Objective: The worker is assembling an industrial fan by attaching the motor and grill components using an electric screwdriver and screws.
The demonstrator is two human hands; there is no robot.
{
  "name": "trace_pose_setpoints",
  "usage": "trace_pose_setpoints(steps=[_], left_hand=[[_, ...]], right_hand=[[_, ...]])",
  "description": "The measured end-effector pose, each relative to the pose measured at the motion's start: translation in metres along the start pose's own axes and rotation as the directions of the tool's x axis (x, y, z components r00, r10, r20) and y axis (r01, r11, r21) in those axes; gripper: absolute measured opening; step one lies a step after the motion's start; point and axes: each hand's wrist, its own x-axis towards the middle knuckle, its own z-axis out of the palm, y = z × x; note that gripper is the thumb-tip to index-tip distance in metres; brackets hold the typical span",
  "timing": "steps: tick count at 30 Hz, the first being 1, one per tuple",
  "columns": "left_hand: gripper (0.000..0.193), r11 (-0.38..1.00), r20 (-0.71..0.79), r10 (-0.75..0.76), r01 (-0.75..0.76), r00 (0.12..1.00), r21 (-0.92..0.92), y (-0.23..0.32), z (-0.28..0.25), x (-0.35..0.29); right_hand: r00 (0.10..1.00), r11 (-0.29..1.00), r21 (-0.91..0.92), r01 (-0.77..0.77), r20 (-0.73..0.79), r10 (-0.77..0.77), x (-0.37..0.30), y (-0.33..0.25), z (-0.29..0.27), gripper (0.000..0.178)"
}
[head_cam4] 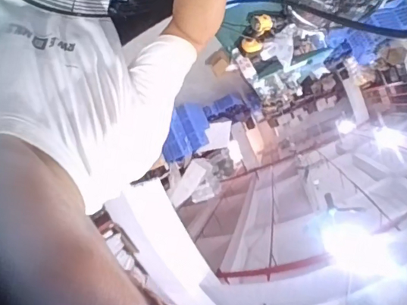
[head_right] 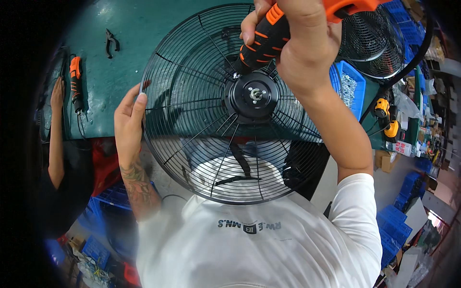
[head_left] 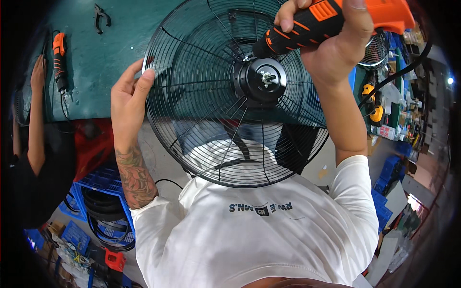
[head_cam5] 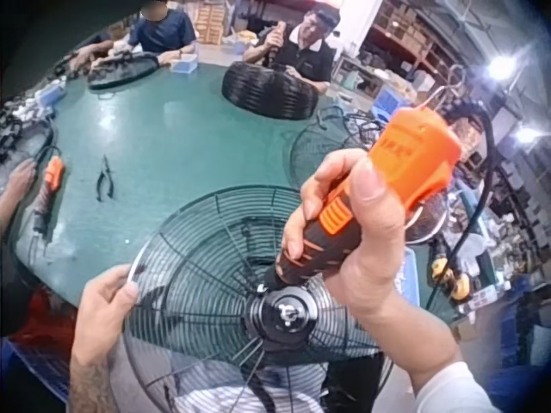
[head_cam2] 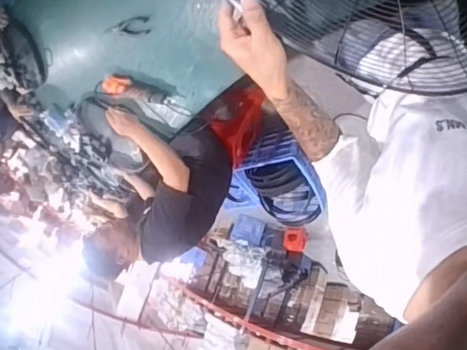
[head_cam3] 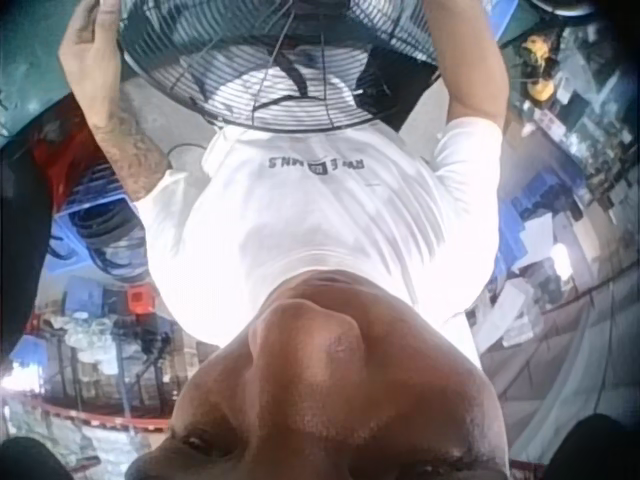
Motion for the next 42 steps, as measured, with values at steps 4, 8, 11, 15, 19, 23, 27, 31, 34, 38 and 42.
trace_pose_setpoints(steps=[4,8,11,15,19,23,27,31,34,38,42], left_hand=[[0.039,0.994,0.092,-0.108,0.110,0.990,-0.013,-0.007,-0.004,-0.003],[0.039,0.991,0.094,-0.134,0.135,0.986,-0.004,-0.005,-0.003,0.001],[0.038,0.984,0.084,-0.173,0.175,0.981,-0.016,-0.006,-0.002,0.002],[0.036,0.986,0.058,-0.163,0.164,0.985,-0.009,-0.007,-0.001,0.003],[0.034,0.990,0.041,-0.139,0.139,0.989,0.004,-0.008,0.001,0.004],[0.034,0.989,0.023,-0.150,0.150,0.988,0.016,-0.008,0.002,0.005],[0.034,0.989,0.029,-0.142,0.143,0.989,-0.025,-0.010,0.003,0.004],[0.034,0.987,0.017,-0.147,0.148,0.989,-0.056,-0.012,0.002,0.004],[0.034,0.986,0.022,-0.155,0.156,0.988,-0.062,-0.013,0.002,0.004],[0.032,0.986,-0.042,-0.138,0.133,0.990,-0.098,-0.013,0.004,0.002],[0.034,0.806,-0.237,-0.262,0.077,0.936,-0.586,0.005,-0.008,0.001]], right_hand=[[0.997,1.000,0.007,0.008,0.076,-0.009,0.003,0.013,-0.016,0.046],[0.985,0.987,-0.136,0.082,0.163,-0.060,0.000,0.014,-0.017,0.048],[0.988,0.990,-0.102,0.096,0.130,-0.083,-0.008,0.019,-0.010,0.061],[0.997,0.999,-0.041,-0.012,0.079,0.016,-0.022,0.030,-0.005,0.071],[0.989,0.989,0.086,-0.124,0.091,0.116,-0.024,0.035,-0.013,0.074],[0.969,0.988,-0.141,-0.060,0.229,0.091,-0.021,0.036,-0.021,0.062],[0.964,0.989,-0.146,0.038,0.265,0.002,-0.020,0.042,-0.020,0.035],[0.968,0.990,-0.133,0.036,0.250,-0.002,-0.021,0.044,-0.019,0.037],[0.969,0.992,-0.123,0.011,0.246,0.020,-0.022,0.045,-0.018,0.039],[0.972,0.989,-0.145,0.024,0.235,0.011,-0.019,0.043,-0.022,0.041],[0.928,0.993,-0.105,0.063,0.373,-0.019,-0.012,0.040,-0.026,0.045]])
